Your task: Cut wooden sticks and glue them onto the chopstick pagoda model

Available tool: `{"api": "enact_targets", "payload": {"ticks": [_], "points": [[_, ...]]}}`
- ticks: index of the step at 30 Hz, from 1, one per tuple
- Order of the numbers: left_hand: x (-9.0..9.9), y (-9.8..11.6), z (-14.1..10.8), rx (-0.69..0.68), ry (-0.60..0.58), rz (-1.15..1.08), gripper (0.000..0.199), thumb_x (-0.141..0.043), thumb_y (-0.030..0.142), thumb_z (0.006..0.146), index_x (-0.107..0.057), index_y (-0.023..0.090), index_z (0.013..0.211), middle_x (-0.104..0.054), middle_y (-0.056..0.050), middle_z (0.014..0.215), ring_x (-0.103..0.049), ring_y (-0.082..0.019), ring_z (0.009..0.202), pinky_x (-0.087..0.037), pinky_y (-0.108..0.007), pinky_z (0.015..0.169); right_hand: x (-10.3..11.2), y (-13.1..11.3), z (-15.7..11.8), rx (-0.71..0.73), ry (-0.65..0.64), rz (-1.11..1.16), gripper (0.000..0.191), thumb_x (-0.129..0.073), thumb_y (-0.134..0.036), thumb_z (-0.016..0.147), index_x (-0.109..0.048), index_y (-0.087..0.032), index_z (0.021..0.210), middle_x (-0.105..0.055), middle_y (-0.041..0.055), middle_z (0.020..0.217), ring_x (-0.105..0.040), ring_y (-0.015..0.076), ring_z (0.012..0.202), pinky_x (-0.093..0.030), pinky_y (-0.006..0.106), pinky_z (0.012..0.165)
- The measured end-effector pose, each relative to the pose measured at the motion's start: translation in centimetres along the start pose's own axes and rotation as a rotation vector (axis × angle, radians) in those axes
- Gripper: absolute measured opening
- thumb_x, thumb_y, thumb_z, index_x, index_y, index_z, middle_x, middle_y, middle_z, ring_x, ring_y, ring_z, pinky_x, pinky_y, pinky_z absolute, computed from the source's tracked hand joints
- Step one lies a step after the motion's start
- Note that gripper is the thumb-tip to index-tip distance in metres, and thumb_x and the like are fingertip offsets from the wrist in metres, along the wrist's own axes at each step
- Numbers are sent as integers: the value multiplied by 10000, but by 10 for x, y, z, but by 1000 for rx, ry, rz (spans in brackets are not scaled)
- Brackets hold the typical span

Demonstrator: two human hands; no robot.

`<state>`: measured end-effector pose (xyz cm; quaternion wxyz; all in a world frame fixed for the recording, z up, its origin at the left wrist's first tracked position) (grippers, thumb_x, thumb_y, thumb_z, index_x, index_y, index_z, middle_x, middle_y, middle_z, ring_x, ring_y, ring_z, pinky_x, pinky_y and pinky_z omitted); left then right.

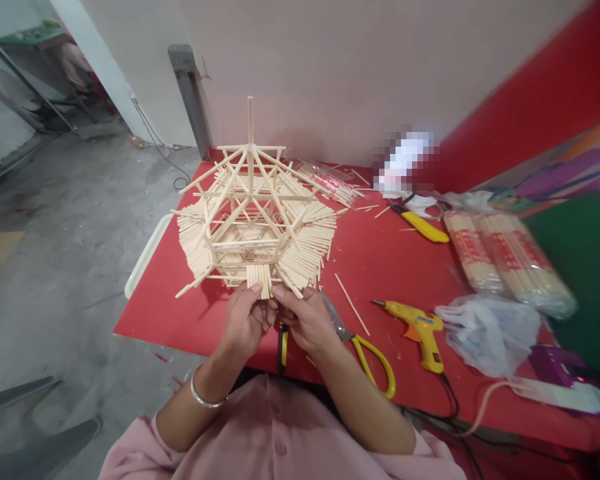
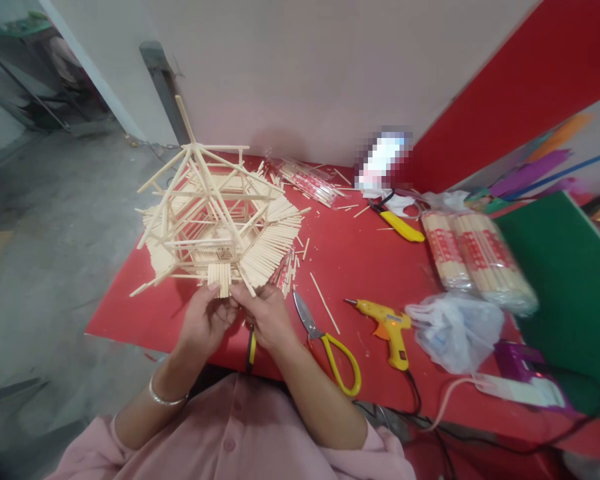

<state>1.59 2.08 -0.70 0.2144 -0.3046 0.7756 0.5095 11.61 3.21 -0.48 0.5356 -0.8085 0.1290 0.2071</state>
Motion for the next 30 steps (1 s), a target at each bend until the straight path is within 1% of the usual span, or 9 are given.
{"api": "enact_targets", "payload": {"ticks": [4, 5, 7, 13, 17, 23, 28, 30], "points": [[1, -1, 1, 1, 4, 10, 276, -691, 404, 713, -610, 141, 712, -582, 20, 519, -478, -69, 387, -333, -175, 376, -3, -1, 0, 3, -36, -8, 346, -792, -425, 648, -585, -159, 571, -546, -32, 459, -491, 86, 388, -381, 209, 395], [2, -1, 1, -3, 1, 11, 276, -690, 404, 715, -607, 142, 705, -577, 21, 516, -476, -68, 387, -332, -174, 375, -4, -2, 0, 4, -42, -6, 340, -793, -419, 648, -584, -162, 572, -551, -31, 466, -518, 100, 402, -415, 222, 415], [2, -1, 1, -5, -3, 10, 275, -686, 404, 718, -605, 142, 692, -573, 21, 513, -476, -69, 389, -331, -174, 374, -5, -2, 0, 8, -47, -4, 335, -793, -410, 650, -581, -164, 568, -556, -31, 469, -538, 110, 409, -438, 230, 427], [0, 0, 0, -7, -20, -5, 269, -683, 394, 718, -599, 144, 666, -577, 19, 507, -468, -69, 378, -320, -175, 361, -3, -1, 2, 20, -43, -1, 330, -803, -396, 642, -588, -161, 558, -550, -43, 464, -518, 96, 374, -414, 213, 389], [0, -1, 1, -10, -16, 1, 271, -683, 401, 717, -600, 145, 680, -576, 20, 506, -467, -69, 377, -314, -174, 355, -2, -2, 2, 17, -59, -10, 328, -790, -395, 664, -594, -158, 549, -549, -34, 451, -523, 98, 371, -386, 205, 374], [0, -1, 1, -17, -21, 25, 282, -675, 411, 724, -590, 147, 671, -563, 25, 495, -451, -67, 368, -297, -179, 353, -2, -2, 3, 14, -60, -12, 326, -797, -398, 648, -596, -159, 555, -560, -33, 459, -536, 104, 379, -397, 210, 386], [0, -1, 0, -13, -10, 21, 293, -686, 423, 713, -598, 145, 680, -566, 24, 501, -453, -67, 371, -304, -181, 357, -2, 0, 2, 9, -50, -20, 338, -796, -402, 648, -589, -157, 540, -546, -33, 434, -519, 96, 363, -346, 197, 362], [0, -1, 0, -1, -2, 18, 293, -687, 422, 710, -597, 146, 677, -569, 22, 505, -453, -65, 371, -305, -180, 358, -2, 0, 2, 13, -44, -23, 341, -798, -402, 645, -583, -161, 537, -548, -35, 445, -515, 91, 369, -348, 198, 368]]}}
Point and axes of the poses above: each hand's wrist, its own z-axis towards the middle knuckle, its own x-axis out of the back of the hand, y = z × x, the point moved 2 cm from there along z, towards the middle knuckle
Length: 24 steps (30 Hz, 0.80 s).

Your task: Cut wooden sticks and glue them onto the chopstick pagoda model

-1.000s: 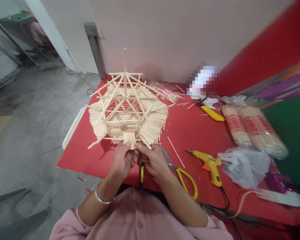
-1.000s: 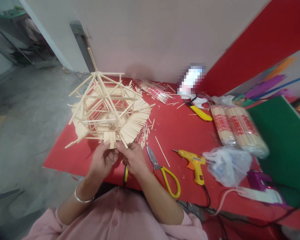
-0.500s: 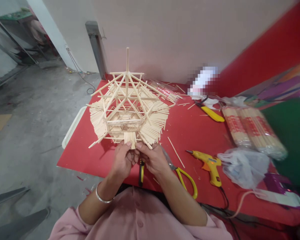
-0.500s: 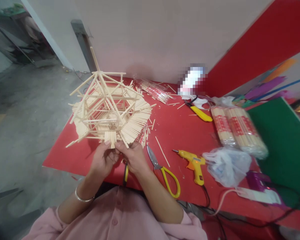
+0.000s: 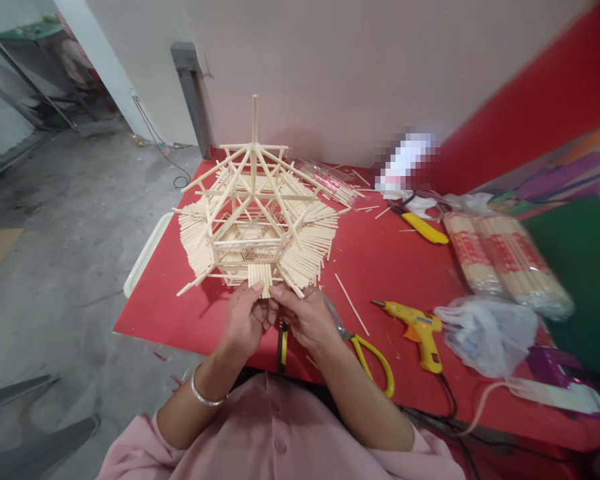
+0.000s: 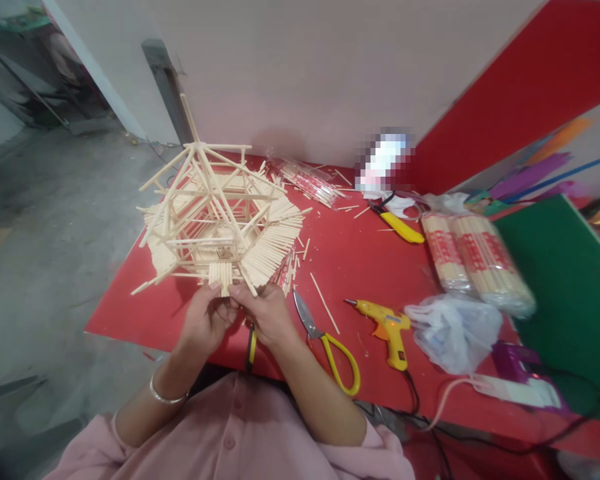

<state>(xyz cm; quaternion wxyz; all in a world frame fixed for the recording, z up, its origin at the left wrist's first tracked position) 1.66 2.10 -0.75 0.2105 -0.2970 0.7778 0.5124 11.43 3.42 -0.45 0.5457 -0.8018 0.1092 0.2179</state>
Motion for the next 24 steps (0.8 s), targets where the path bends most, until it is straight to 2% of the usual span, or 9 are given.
{"api": "enact_targets", "payload": {"ticks": [6, 11, 17, 19, 21, 23, 24], "points": [[-1, 1, 0, -2, 12, 18, 286, -678, 422, 699, -586, 153, 663, -560, 24, 489, -449, -73, 369, -289, -188, 357, 1, -1, 0, -14, 4, -11, 346, -802, -412, 637, -581, -163, 543, -541, -32, 443, -499, 93, 374, -331, 206, 368], [-1, 1, 0, 11, 6, 9, 291, -687, 426, 697, -601, 148, 682, -568, 21, 491, -452, -73, 366, -288, -186, 356, 5, 0, 1, -24, 36, 1, 342, -800, -414, 635, -591, -151, 572, -520, -42, 444, -316, 27, 343, -180, 184, 343], [4, 0, 2, 18, 2, 26, 309, -680, 441, 705, -614, 139, 713, -596, 8, 514, -467, -74, 370, -288, -182, 350, 7, 3, -3, -18, 54, 12, 347, -785, -455, 648, -614, -156, 605, -506, -44, 492, -285, 26, 385, -165, 183, 355], [4, 1, 2, 17, 0, 36, 317, -674, 448, 706, -618, 137, 728, -608, 0, 523, -473, -77, 372, -284, -185, 348, 10, 6, -11, 54, 105, -44, 306, -742, -463, 709, -679, -164, 701, -544, -31, 530, -316, 39, 397, -218, 188, 361], [4, 2, 3, 10, 13, 44, 315, -668, 447, 699, -613, 138, 718, -615, -7, 522, -468, -81, 365, -280, -191, 345, 14, 8, -23, 199, 220, -206, 255, -690, -437, 778, -726, -189, 825, -625, 0, 605, -450, 83, 456, -362, 213, 419], [3, 2, 3, 7, 24, 43, 303, -664, 437, 692, -604, 141, 698, -616, -11, 518, -466, -83, 363, -282, -196, 346, 17, 8, -36, 389, 303, -455, 209, -640, -362, 833, -739, -218, 946, -715, 44, 764, -604, 149, 618, -500, 274, 576], [2, 3, 3, 10, 21, 39, 297, -663, 431, 688, -603, 140, 692, -616, -11, 520, -468, -83, 368, -289, -197, 351, 16, 8, -41, 478, 296, -584, 227, -613, -316, 852, -730, -228, 1026, -737, 60, 855, -643, 171, 700, -530, 302, 658]]}}
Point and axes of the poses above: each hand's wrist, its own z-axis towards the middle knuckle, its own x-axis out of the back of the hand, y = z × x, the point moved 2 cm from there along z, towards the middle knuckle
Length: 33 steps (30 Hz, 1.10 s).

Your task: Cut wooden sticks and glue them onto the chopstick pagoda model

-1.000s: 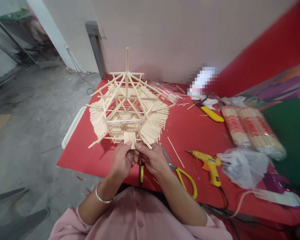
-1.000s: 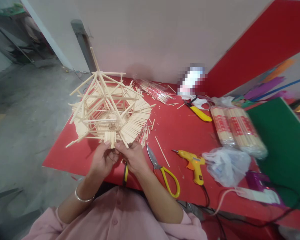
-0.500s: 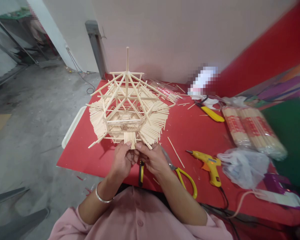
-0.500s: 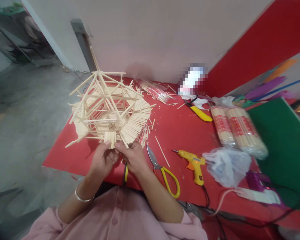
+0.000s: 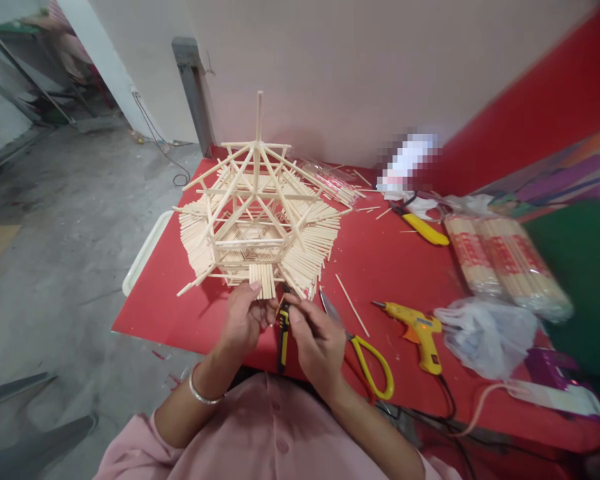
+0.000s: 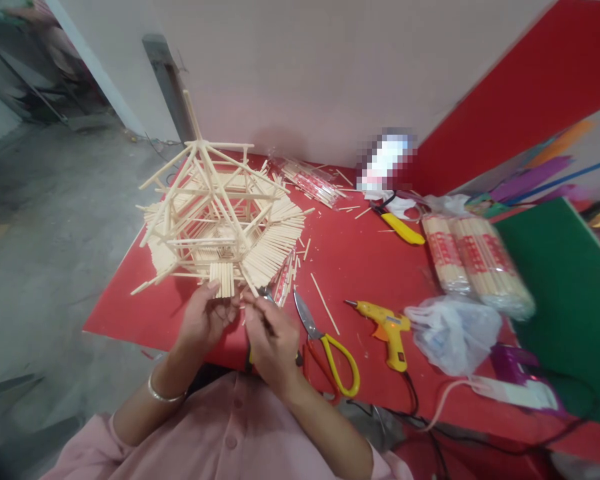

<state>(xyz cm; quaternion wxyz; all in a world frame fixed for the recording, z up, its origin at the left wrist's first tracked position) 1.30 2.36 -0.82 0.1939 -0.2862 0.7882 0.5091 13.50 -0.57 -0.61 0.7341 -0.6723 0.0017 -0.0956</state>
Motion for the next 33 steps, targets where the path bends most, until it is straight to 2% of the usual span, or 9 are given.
{"api": "enact_targets", "payload": {"ticks": [3, 7, 15, 25, 33], "points": [[-3, 1, -1, 6, -17, -10, 298, -657, 425, 684, -613, 130, 686, -613, -10, 538, -475, -79, 388, -318, -200, 374, 0, -4, -5, 250, -128, -203, 432, -503, -205, 893, -585, -241, 1316, -744, 62, 968, -672, 166, 744, -545, 308, 741], [-4, 1, -2, 6, -7, 0, 316, -646, 440, 680, -625, 125, 686, -616, -19, 545, -480, -86, 394, -323, -208, 374, -4, -2, 3, 350, -204, -339, 543, -397, -150, 912, -428, -246, 1446, -738, 24, 906, -668, 142, 714, -541, 274, 724], [0, -2, 1, -3, -32, -25, 305, -640, 444, 704, -632, 141, 673, -616, -17, 530, -497, -101, 402, -322, -214, 370, -7, 6, 10, 386, -233, -468, 535, -372, -163, 907, -444, -207, 1435, -726, 44, 894, -645, 152, 694, -514, 291, 704], [0, 0, 1, 17, -19, -12, 299, -636, 439, 690, -624, 142, 667, -587, -15, 491, -478, -103, 387, -309, -218, 374, -9, 9, 9, 362, -276, -376, 550, -357, -154, 923, -388, -244, 1464, -709, 23, 877, -658, 154, 767, -526, 311, 781], [0, 1, 0, 15, -16, -29, 283, -652, 424, 696, -635, 141, 691, -605, -14, 513, -488, -99, 401, -328, -213, 380, -9, 9, 10, 315, -278, -371, 535, -368, -170, 924, -414, -244, 1452, -717, 32, 922, -648, 158, 751, -517, 307, 747]]}}
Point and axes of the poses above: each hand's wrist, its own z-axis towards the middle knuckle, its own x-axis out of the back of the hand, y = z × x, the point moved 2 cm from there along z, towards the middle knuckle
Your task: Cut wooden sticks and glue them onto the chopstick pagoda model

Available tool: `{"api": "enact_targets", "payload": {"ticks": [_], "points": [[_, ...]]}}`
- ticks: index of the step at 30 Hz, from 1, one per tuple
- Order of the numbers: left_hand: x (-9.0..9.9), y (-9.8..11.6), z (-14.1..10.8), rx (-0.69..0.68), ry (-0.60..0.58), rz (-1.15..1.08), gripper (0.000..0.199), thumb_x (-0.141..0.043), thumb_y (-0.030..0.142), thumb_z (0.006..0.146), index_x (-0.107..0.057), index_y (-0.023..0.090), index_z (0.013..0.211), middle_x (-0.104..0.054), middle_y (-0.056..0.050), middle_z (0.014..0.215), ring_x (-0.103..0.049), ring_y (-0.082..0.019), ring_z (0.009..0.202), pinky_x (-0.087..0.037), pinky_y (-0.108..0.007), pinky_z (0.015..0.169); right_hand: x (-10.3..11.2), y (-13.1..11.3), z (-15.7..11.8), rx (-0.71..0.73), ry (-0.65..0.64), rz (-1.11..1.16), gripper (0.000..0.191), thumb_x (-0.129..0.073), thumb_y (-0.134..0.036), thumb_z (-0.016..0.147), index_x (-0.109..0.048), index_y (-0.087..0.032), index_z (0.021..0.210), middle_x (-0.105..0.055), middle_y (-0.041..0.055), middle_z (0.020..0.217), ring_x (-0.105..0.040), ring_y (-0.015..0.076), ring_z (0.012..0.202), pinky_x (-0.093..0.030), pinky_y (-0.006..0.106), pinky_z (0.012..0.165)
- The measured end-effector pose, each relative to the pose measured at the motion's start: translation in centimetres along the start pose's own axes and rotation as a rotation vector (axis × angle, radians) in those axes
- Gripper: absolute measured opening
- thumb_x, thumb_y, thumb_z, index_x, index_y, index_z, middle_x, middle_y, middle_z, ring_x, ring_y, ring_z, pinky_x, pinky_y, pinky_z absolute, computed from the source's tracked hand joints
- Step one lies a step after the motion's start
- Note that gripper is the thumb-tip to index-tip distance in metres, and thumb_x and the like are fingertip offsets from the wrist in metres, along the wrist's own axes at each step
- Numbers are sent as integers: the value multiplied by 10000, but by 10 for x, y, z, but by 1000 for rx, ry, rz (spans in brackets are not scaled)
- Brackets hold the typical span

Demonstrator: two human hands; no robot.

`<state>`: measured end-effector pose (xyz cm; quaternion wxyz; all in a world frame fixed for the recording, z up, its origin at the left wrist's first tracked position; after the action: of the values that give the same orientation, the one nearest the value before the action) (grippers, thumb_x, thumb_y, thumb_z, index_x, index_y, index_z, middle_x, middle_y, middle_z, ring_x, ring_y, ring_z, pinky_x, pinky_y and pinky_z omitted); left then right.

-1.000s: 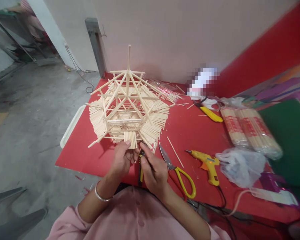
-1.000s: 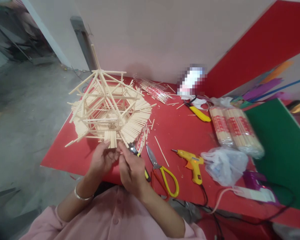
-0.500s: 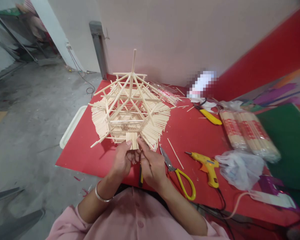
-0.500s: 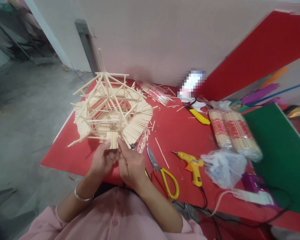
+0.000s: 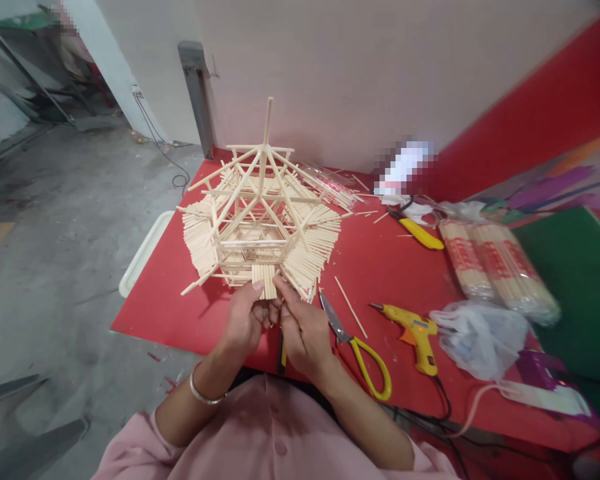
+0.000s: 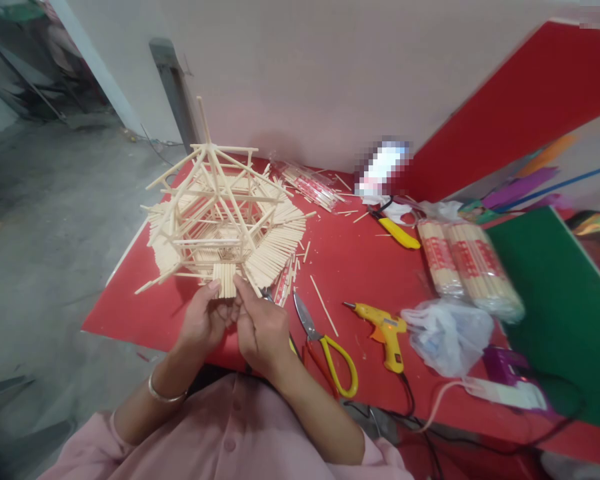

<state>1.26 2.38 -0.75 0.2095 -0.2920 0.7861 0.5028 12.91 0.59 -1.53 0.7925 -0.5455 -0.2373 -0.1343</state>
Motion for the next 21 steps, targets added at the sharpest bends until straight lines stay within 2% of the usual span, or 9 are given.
{"api": "enact_targets", "payload": {"ticks": [7, 13, 21], "points": [[-3, 2, -1, -16, -10, 0, 300, -673, 432, 673, -631, 137, 639, -613, -17, 521, -486, -93, 395, -323, -212, 373, 1, -1, 0, -9, 8, -4, 523, -371, -177, 924, -428, -237, 1441, -719, 35, 925, -648, 154, 749, -518, 307, 743], [1, 0, -4, -59, -32, 26, 278, -636, 410, 724, -625, 135, 687, -612, -11, 544, -488, -90, 403, -309, -209, 374, 5, -7, 3, 48, 24, -38, 514, -367, -158, 925, -436, -211, 1431, -721, 24, 872, -649, 135, 704, -519, 270, 708], [8, -4, -9, -49, -69, 35, 293, -635, 428, 748, -618, 136, 724, -627, -8, 602, -512, -85, 447, -337, -196, 402, 8, -11, 7, 76, 39, -71, 507, -370, -147, 917, -452, -186, 1415, -717, 11, 800, -643, 121, 652, -520, 241, 662]]}}
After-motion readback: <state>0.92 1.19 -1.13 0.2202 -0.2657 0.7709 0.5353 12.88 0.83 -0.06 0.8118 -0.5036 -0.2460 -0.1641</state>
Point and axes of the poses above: each hand's wrist, its own z-axis towards the middle knuckle, its own x-axis out of the back of the hand, y = z × x, the point moved 2 cm from there along z, towards the middle knuckle
